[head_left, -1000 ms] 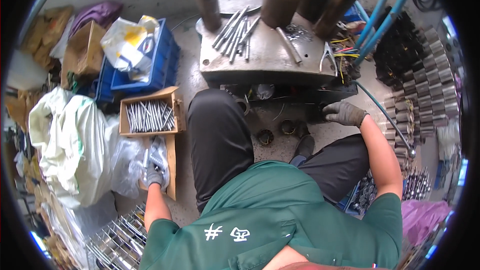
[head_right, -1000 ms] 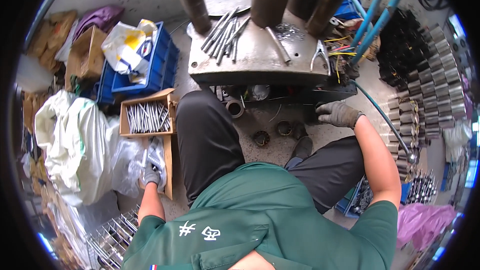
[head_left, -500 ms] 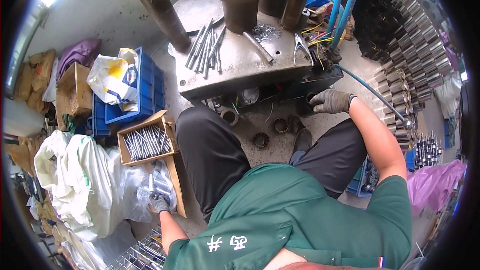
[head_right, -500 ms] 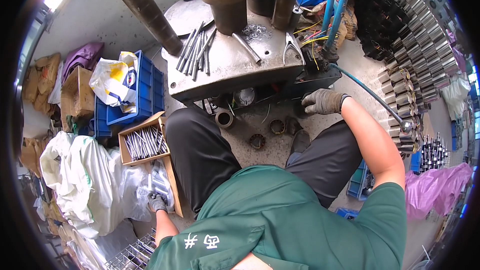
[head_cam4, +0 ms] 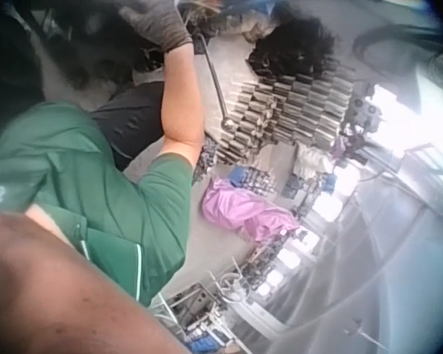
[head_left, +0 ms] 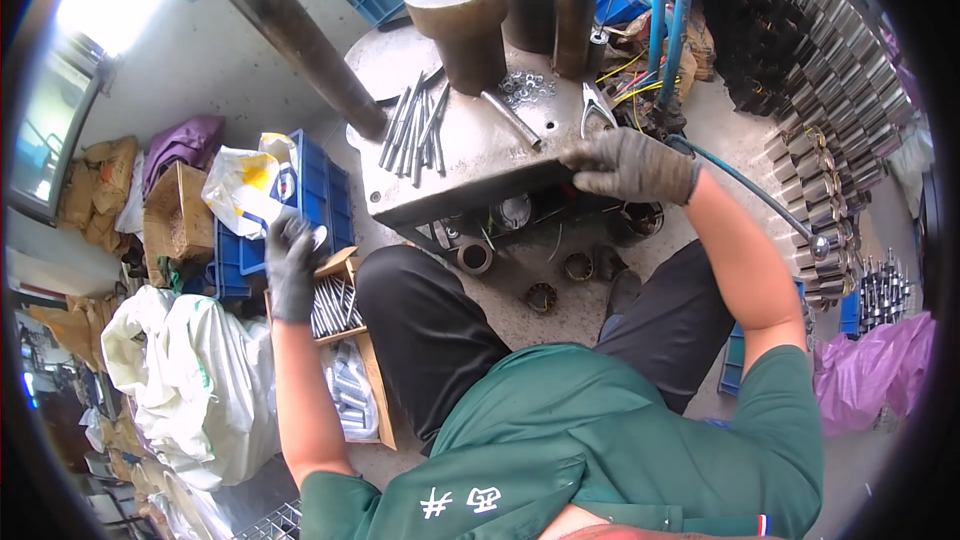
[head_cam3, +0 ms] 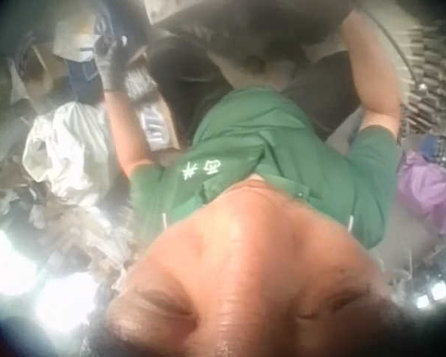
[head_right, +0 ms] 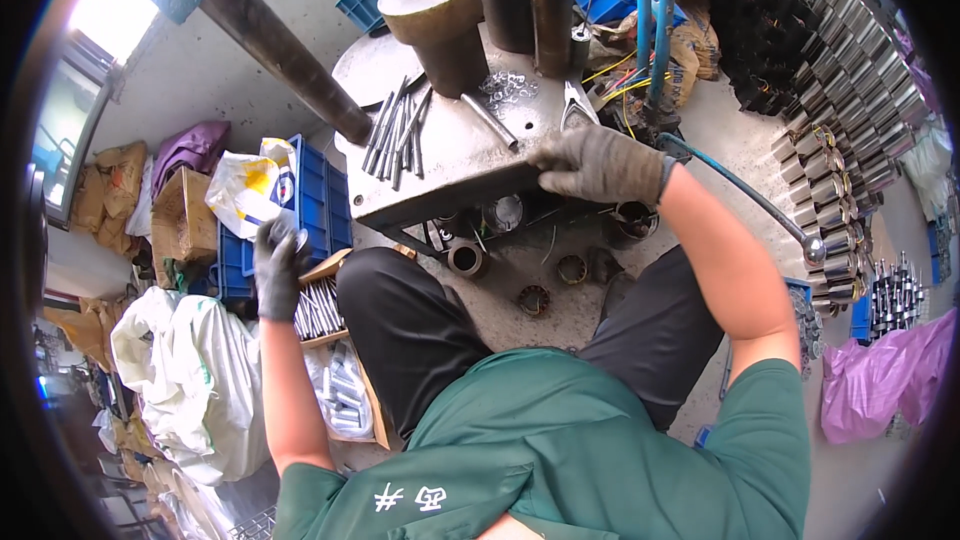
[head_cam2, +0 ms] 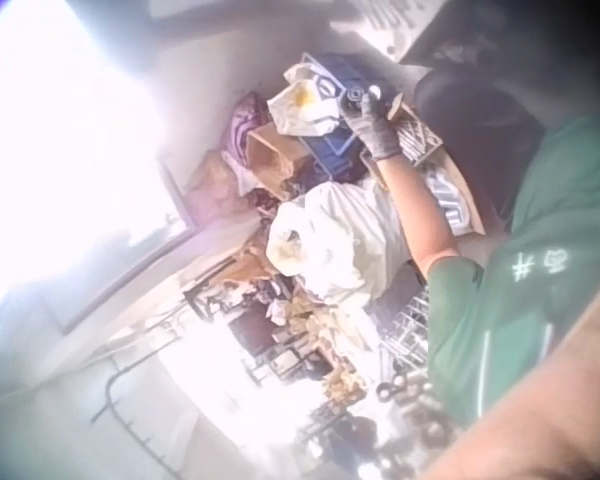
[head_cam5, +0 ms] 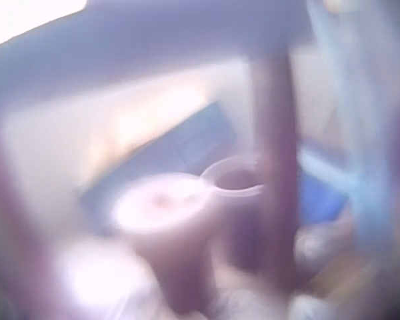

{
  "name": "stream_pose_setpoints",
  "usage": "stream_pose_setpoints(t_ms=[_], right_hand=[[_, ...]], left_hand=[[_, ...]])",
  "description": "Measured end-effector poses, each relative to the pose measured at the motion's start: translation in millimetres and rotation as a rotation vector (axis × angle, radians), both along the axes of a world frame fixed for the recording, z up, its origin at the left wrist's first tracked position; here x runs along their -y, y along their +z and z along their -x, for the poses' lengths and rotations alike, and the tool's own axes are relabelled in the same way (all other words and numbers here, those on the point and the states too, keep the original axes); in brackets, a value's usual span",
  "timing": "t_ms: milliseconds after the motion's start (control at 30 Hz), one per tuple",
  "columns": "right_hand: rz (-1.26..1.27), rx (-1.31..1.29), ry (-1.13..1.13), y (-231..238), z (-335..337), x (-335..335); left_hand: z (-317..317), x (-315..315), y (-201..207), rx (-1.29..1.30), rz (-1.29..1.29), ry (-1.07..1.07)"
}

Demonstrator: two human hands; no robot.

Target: The person assembles metal components by threading a long bolt through a circular washer and into a cylindrical metal base, using their hands to position the pieces.

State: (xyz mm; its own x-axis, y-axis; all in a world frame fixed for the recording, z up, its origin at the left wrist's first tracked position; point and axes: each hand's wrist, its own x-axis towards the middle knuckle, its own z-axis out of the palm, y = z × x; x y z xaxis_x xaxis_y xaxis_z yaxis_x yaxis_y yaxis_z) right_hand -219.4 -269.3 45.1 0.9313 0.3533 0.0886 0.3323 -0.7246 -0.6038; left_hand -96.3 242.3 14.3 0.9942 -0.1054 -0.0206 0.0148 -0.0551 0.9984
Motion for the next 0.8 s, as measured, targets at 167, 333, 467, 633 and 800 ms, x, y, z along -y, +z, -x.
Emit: stream_pose_setpoints(t_ms=[167, 333, 467, 633, 800], right_hand=[[-0.152, 0.144, -0.348, -45, -28, -3], [-0.421, 0.198, -0.602, -69, -56, 26], [-0.272, 0.268, -0.714, -60, -59, 39], [0.031, 0.259, -0.635, -55, -54, 43], [0.287, 0.194, -0.55, -73, -68, 46]], left_hand=[[-48, 188, 25, -0.008, -0.252, -0.471], [-53, 335, 4, 0.403, -0.626, -0.703], [-59, 394, -8, 0.834, -1.089, -0.74], [-60, 404, -14, 0.747, -1.077, -0.751], [-61, 382, -31, 0.819, -0.784, -0.617]])
